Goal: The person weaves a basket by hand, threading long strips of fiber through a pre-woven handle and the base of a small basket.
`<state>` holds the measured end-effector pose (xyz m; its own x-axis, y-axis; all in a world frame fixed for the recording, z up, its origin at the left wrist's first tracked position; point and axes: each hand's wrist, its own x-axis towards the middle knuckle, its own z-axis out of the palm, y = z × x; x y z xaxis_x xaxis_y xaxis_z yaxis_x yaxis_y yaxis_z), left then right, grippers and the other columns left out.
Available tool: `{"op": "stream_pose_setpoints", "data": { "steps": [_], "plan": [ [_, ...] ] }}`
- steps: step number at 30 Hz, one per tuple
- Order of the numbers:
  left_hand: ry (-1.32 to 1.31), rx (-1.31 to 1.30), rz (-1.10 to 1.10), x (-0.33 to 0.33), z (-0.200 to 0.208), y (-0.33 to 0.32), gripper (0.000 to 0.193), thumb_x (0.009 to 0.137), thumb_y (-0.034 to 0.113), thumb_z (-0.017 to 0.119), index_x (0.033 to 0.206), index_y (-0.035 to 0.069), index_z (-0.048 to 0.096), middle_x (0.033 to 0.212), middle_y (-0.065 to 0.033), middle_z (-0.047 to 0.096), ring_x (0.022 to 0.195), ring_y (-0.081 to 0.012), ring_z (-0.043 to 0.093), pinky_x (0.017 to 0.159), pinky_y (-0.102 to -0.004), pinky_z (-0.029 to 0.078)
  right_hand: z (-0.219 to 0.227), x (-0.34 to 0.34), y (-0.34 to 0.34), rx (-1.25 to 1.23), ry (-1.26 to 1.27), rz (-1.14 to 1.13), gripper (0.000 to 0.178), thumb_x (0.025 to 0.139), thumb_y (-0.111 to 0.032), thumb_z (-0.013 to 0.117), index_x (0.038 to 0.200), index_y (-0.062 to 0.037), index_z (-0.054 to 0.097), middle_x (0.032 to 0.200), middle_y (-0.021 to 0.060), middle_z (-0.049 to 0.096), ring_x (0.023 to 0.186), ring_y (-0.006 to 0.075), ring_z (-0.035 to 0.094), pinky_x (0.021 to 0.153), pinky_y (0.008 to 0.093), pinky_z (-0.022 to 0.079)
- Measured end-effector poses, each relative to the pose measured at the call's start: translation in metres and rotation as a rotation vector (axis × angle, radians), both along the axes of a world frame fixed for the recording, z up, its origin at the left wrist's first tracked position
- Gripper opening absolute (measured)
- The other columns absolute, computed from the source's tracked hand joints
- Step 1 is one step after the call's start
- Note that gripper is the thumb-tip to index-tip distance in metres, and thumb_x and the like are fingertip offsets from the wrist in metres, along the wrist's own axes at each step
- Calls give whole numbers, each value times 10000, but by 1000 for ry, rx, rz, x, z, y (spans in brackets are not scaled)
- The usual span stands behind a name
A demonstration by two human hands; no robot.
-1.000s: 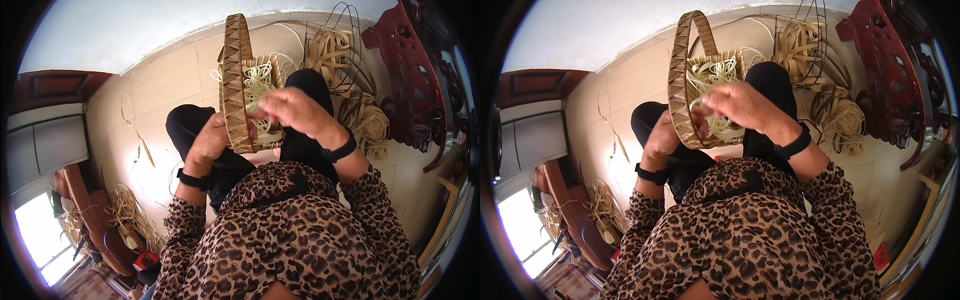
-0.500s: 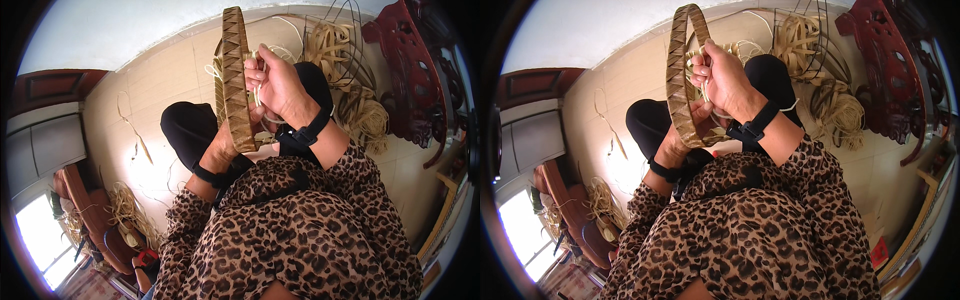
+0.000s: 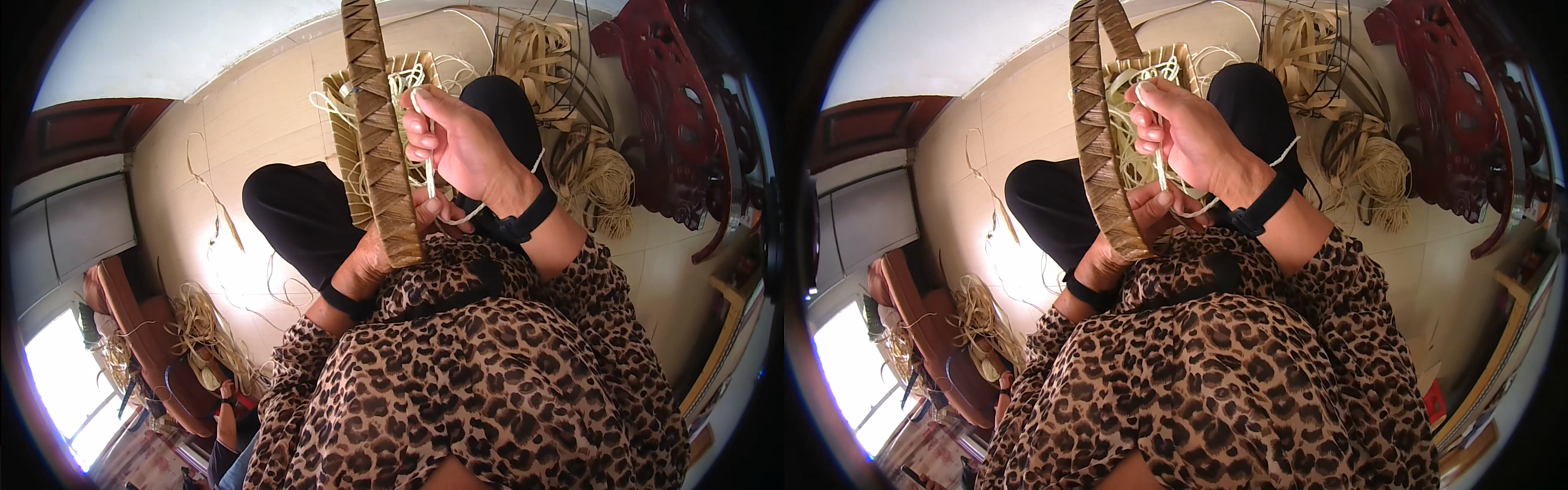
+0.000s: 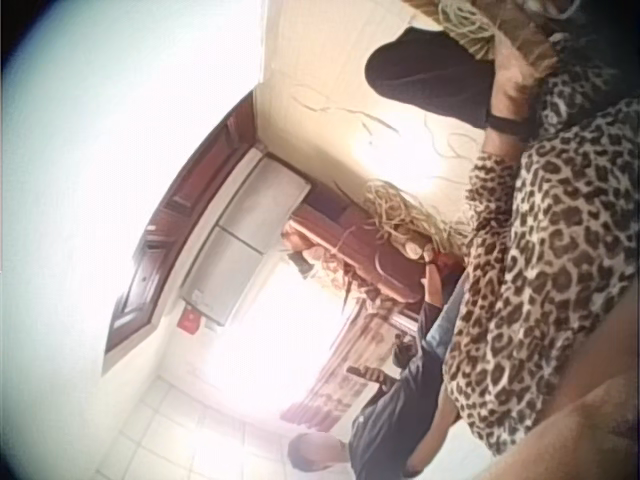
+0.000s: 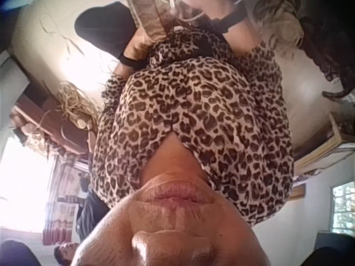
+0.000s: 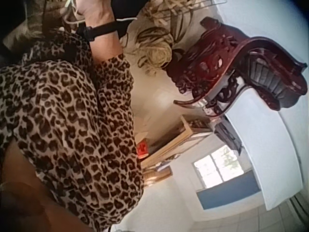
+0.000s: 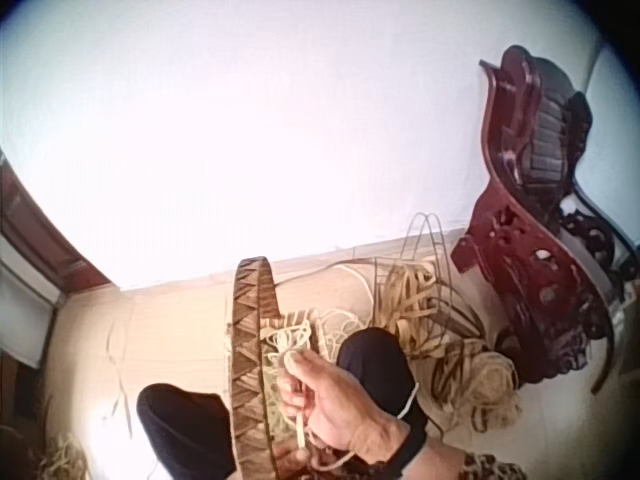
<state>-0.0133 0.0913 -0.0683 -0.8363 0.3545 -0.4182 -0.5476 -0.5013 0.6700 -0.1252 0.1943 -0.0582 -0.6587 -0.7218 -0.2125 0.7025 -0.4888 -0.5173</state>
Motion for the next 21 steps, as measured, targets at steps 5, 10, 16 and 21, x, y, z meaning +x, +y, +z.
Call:
{"op": "stream_pose_setpoints", "data": {
  "steps": [5, 10, 16, 21],
  "plan": [
    [39, 221, 203, -12, -15, -10, 279, 856, 294, 487, 867, 19, 536, 890, -192, 585, 838, -293, 585, 713, -406, 496, -15, 15, 10, 727, 687, -27, 421, 868, -394, 381, 881, 13, 487, 793, 120, 572, 713, 183, 551, 627, 312, 426],
    [-31, 232, 326, -16, -18, -27, 223, 843, 253, 518, 863, 31, 532, 910, -201, 582, 855, -308, 576, 728, -425, 493, -19, 42, 42, 906, 894, 219, 248, 853, -205, 473, 799, 34, 512, 588, 188, 521, 520, 315, 537, 494, 343, 411],
    [45, 216, 320, -24, -19, -27, 183, 843, 226, 520, 859, 44, 526, 925, -180, 584, 903, -328, 559, 783, -449, 463, -28, 69, 38, 861, 881, 121, 219, 838, -177, 483, 756, 21, 531, 616, 180, 543, 583, 320, 567, 526, 362, 425],
    [-11, 171, 247, -33, -14, -32, 198, 848, 244, 510, 866, 46, 513, 854, -155, 582, 854, -313, 569, 744, -419, 468, -18, 71, 32, 848, 871, 277, 200, 828, -168, 481, 741, -3, 553, 648, 159, 575, 615, 298, 584, 561, 360, 439]
  ]
}}
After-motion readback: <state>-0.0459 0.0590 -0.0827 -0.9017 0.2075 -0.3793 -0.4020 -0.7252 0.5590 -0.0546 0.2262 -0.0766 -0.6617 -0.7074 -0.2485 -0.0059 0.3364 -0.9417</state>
